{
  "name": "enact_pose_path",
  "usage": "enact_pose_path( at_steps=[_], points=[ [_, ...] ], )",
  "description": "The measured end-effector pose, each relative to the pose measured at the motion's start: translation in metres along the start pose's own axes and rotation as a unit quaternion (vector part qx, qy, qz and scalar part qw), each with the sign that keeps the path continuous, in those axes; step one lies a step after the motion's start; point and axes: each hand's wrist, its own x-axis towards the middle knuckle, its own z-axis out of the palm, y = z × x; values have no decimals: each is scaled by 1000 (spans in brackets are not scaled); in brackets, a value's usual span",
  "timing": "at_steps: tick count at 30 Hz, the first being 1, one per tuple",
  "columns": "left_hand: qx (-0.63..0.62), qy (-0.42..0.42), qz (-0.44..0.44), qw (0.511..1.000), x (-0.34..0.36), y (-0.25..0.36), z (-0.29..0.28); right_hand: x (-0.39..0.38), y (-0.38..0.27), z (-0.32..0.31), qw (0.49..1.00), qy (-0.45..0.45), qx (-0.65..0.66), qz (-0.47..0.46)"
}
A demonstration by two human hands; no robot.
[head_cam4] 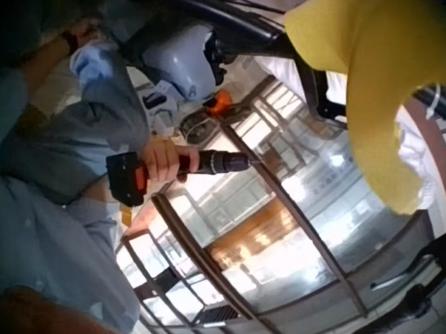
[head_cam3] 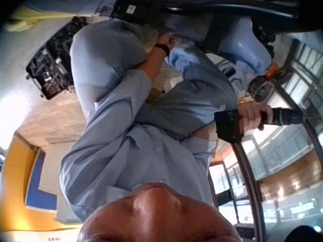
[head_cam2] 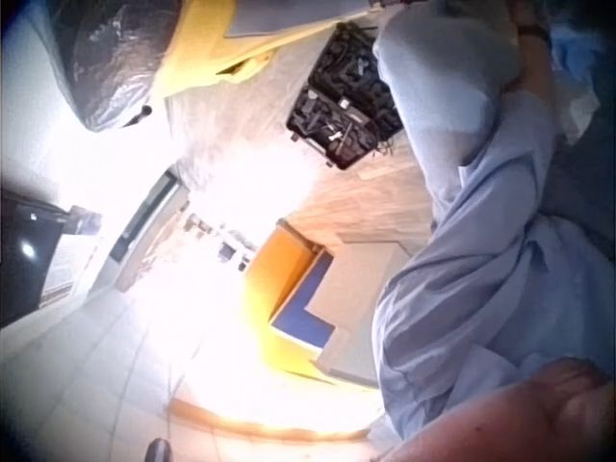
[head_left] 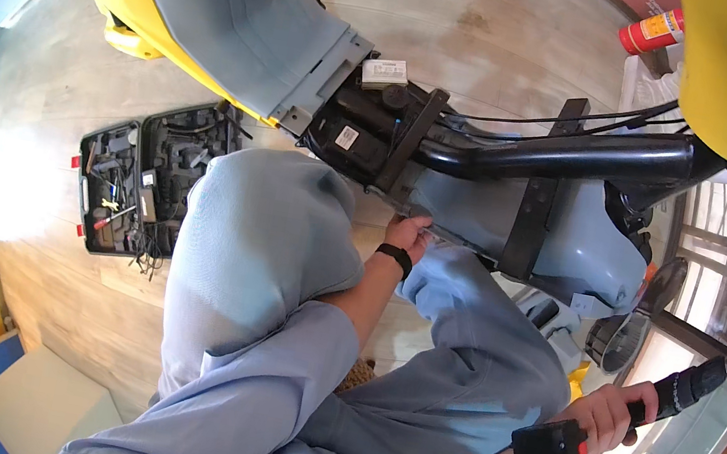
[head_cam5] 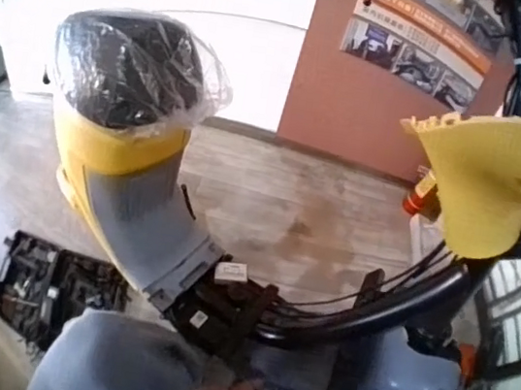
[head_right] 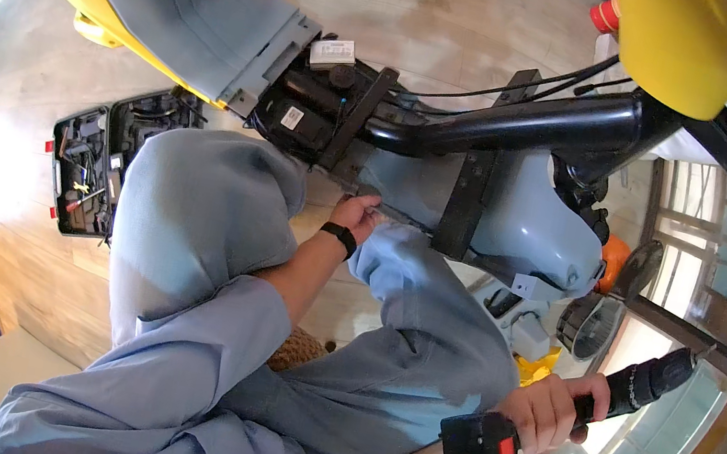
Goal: The recorder uses a power drill and hand tools to assemble or repair the body panels and internal components of an electric scooter.
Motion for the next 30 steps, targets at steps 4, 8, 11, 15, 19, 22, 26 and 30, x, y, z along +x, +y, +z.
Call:
enact_pose_path(
  at_steps=[4,8,11,15,19,22,26,30],
  points=[
    [19,-19,-28,999,-15,5,13,-6,18,10,999,12,-20,29],
    [67,-27,28,997,-23,21,9,-31,19,10,974,-19,-44,220],
    [115,-39,40,992,-34,25,15,-69,24,30,961,60,-152,224],
    [106,-81,-40,990,-27,41,2,-87,36,45,955,103,-177,213],
    [-18,-94,-143,985,-26,56,4,-88,65,50,963,160,-75,206],
    [-6,-71,-98,993,-32,53,10,-94,71,45,952,207,-92,208],
    [58,-56,-115,990,-40,54,11,-99,60,59,950,211,-106,203],
    [134,-35,-99,985,-41,62,8,-104,33,101,926,183,-263,200]
  ],
)
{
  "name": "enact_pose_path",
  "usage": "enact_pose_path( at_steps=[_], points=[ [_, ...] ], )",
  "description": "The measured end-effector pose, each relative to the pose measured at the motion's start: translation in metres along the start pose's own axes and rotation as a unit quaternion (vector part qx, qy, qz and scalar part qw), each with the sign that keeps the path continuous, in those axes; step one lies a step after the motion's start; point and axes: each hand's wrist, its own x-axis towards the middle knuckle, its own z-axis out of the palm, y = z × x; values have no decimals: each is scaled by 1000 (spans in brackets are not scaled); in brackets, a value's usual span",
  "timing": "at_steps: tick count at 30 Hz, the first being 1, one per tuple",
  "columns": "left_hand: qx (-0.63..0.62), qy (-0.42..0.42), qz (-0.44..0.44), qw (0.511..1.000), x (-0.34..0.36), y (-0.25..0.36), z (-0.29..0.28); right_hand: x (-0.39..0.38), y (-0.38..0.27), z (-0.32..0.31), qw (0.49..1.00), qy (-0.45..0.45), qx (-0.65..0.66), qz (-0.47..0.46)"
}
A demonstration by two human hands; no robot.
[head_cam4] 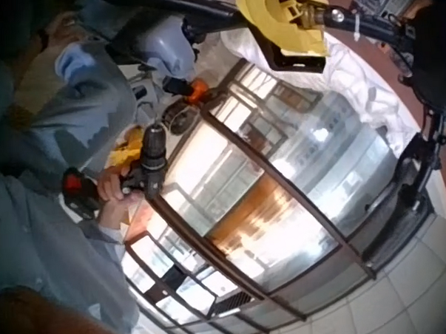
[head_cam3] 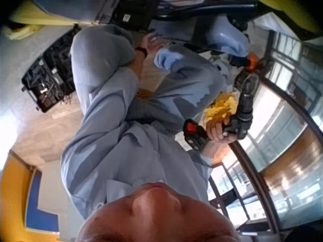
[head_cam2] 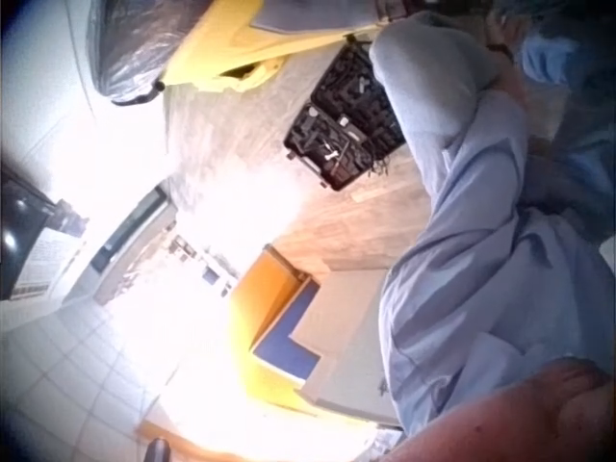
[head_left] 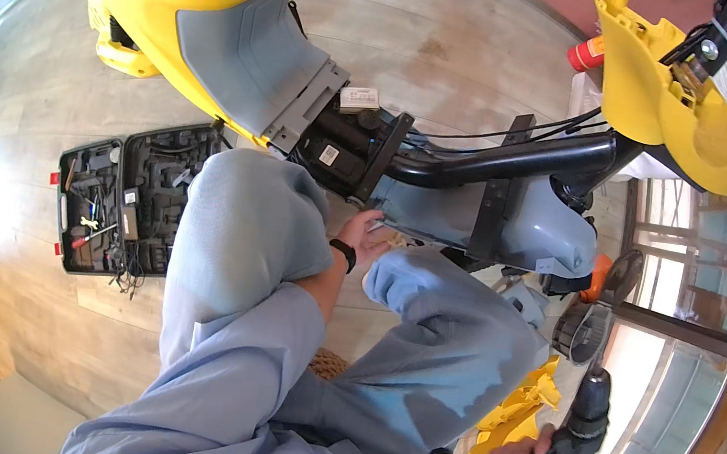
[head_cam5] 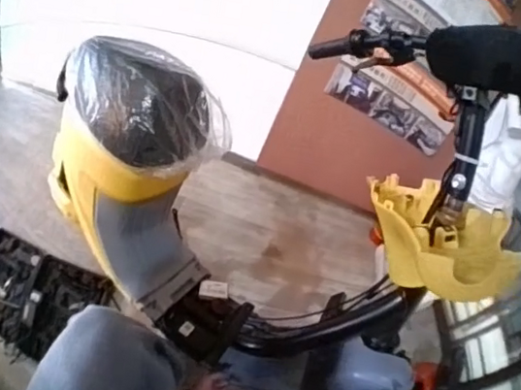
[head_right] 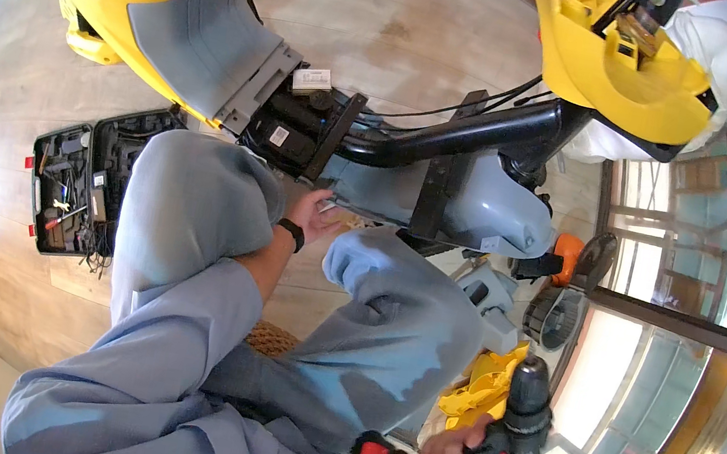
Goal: The recorder uses a power drill and hand tools to assemble or repair the body panels and internal components of an electric scooter.
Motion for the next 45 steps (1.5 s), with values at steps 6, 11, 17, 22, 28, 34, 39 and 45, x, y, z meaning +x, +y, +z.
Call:
enact_pose_path(
  at_steps=[6,11,17,22,28,34,39,45],
  points=[
    [162,19,-47,985,-14,5,0,-52,-45,37,932,143,-321,-87],
    [303,15,-68,950,-27,-1,6,-71,-27,49,849,225,-437,-193],
    [295,76,5,952,-7,-9,0,-60,6,46,953,152,-244,-99],
    [230,20,-20,973,-22,-29,19,-34,14,7,990,82,-49,-105],
    [49,70,26,996,-4,-39,30,8,23,-65,981,-1,159,-114],
    [-10,109,22,994,33,-47,13,16,35,-80,941,-187,236,-153],
    [-35,106,190,975,50,-49,6,15,37,-73,939,-167,265,-141],
    [-76,97,201,972,30,-60,35,-12,28,-78,964,-120,204,-123]
  ],
)
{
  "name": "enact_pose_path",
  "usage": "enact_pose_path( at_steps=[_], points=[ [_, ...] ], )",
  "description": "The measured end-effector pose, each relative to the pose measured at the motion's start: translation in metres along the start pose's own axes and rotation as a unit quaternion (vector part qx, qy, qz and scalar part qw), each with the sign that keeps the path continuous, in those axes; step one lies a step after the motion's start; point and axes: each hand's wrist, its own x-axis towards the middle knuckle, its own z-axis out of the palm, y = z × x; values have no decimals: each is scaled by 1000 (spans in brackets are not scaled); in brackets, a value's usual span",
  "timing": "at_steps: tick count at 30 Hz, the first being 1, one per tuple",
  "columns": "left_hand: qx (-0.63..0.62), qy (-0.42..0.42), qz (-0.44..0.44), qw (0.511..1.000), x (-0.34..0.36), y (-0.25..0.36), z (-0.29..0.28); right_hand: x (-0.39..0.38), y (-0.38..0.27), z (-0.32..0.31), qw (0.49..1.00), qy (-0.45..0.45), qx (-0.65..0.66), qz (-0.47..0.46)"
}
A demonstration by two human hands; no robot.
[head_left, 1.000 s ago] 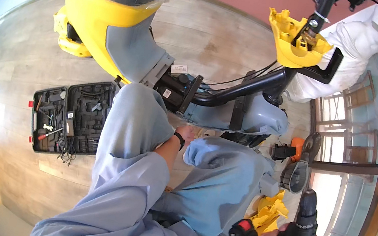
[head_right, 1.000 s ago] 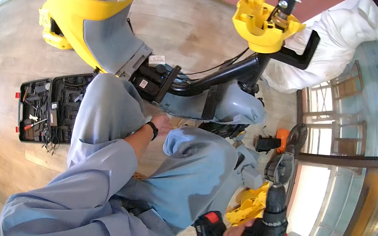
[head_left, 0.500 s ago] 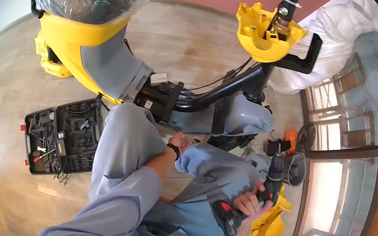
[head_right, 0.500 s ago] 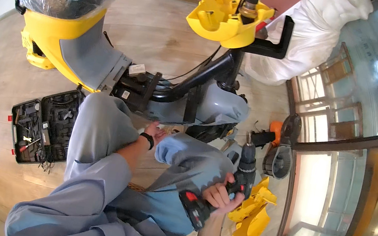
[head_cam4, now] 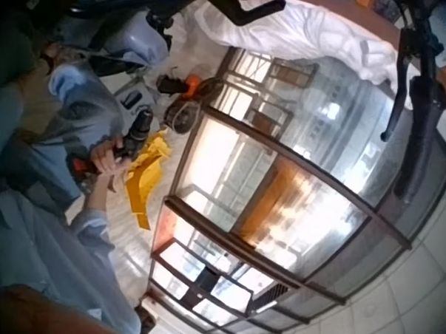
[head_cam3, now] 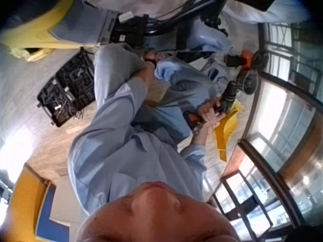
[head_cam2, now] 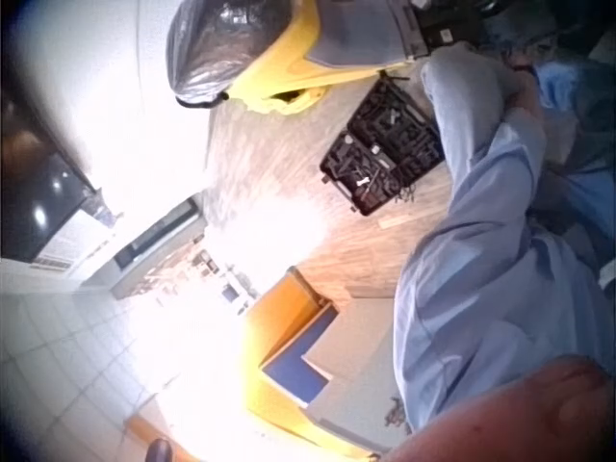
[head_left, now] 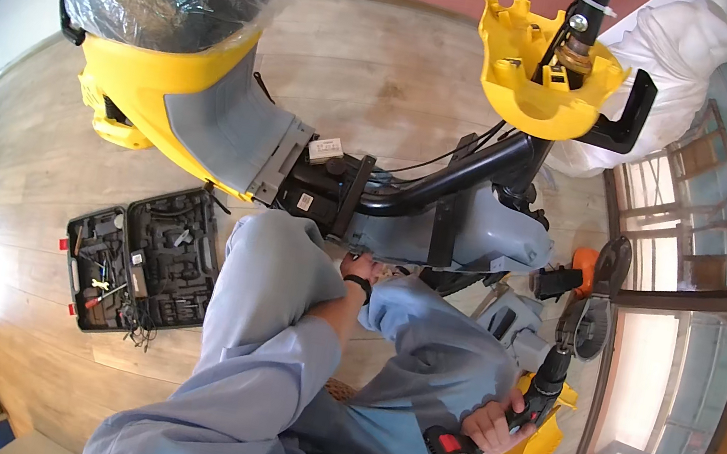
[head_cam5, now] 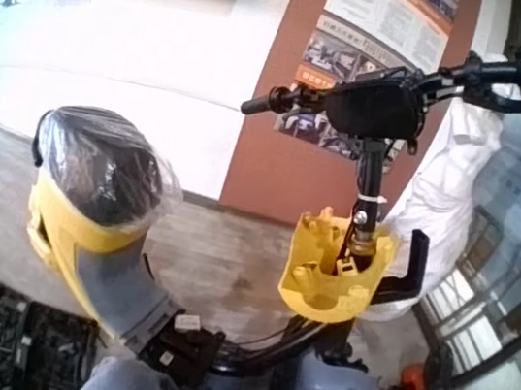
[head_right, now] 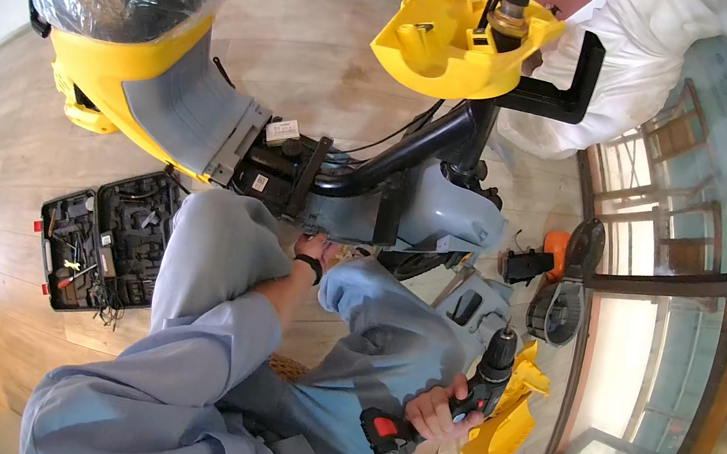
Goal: The recorder uses a power drill and hand tools to assemble or repair the body panels and internal components of an electric scooter.
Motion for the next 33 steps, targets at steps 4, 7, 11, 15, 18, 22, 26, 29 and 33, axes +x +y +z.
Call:
enact_pose_path(
  at_steps=[4,7,11,15,18,22,26,29,33],
  points=[
    [157,-6,-23,987,36,35,-33,10,13,-14,999,-32,32,15],
    [278,-40,-95,955,-13,32,-15,3,6,-16,998,-52,46,11],
    [451,-85,-180,870,-108,53,30,4,-11,-1,997,-66,-42,6],
    [482,-268,-64,832,-202,97,50,7,-12,67,947,3,-321,-22],
    [381,-466,50,797,-295,133,64,3,-8,93,789,57,-602,-109],
    [342,-596,170,707,-418,171,52,38,35,109,227,117,-935,-245],
    [419,-496,291,702,-436,163,46,59,51,69,111,-6,-946,-304],
    [427,-342,369,751,-416,151,54,77,64,54,131,-28,-946,-295],
    [433,-252,446,742,-395,153,64,89,79,54,300,-10,-945,-133]
  ],
)
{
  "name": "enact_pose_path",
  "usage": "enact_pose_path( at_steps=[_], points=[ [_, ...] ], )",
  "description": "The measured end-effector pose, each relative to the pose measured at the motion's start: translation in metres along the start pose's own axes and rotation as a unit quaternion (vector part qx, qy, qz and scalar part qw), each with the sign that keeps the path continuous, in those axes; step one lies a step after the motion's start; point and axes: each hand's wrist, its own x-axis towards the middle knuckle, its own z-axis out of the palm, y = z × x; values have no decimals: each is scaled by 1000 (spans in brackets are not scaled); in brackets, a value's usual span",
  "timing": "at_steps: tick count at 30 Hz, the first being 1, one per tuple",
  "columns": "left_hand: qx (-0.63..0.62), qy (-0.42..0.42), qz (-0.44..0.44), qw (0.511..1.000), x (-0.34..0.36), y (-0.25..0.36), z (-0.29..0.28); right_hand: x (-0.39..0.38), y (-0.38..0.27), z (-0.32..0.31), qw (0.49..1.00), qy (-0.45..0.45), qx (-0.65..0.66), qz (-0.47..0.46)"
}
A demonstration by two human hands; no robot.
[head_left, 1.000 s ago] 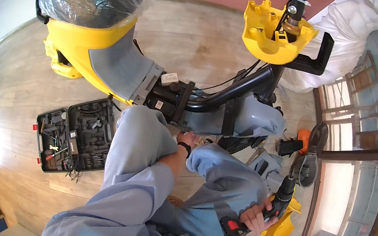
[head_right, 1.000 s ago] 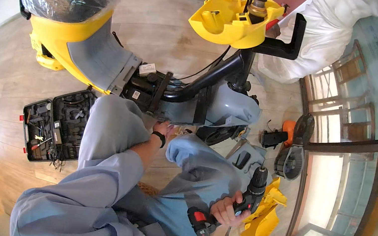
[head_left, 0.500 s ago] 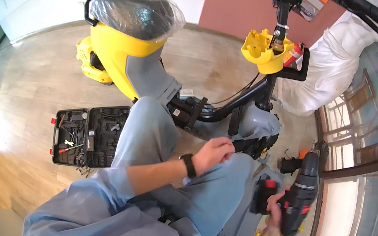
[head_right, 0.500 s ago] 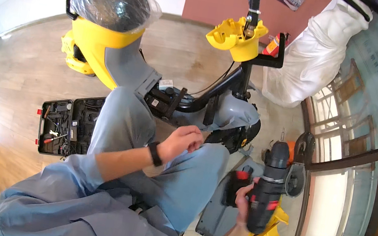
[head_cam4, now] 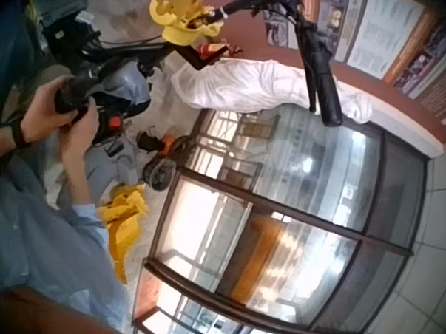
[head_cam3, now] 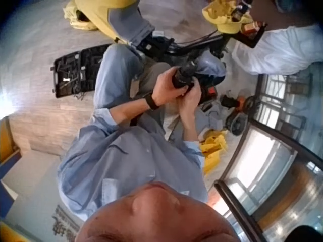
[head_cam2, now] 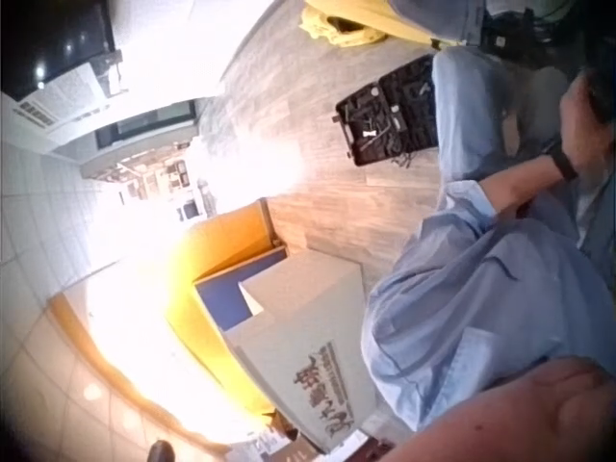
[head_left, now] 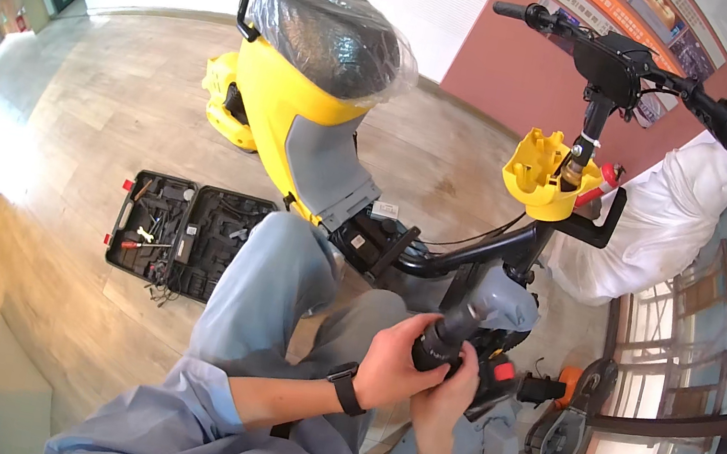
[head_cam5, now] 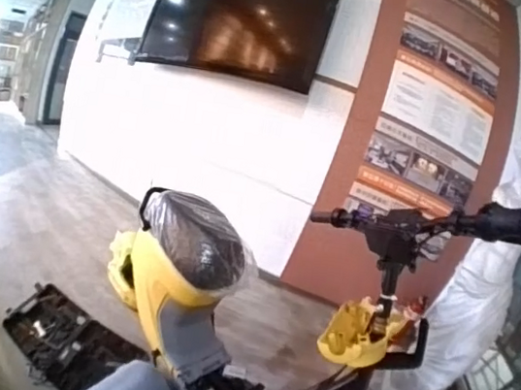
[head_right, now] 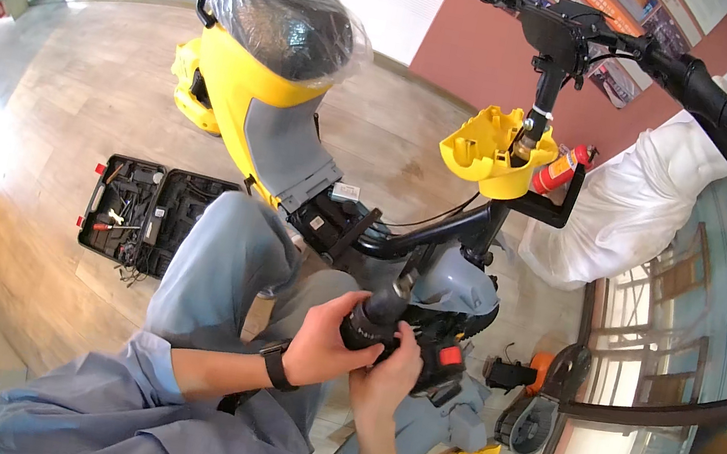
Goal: The recorder uses a power drill and hand tools to assemble or repair the body panels and internal components of an electric scooter.
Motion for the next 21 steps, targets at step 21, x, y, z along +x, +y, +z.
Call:
enact_pose_path(
  at_steps=[21],
  points=[
    [-393,60,-601,693,54,-249,34,-198,204,102,423,-299,573,636]
  ],
)
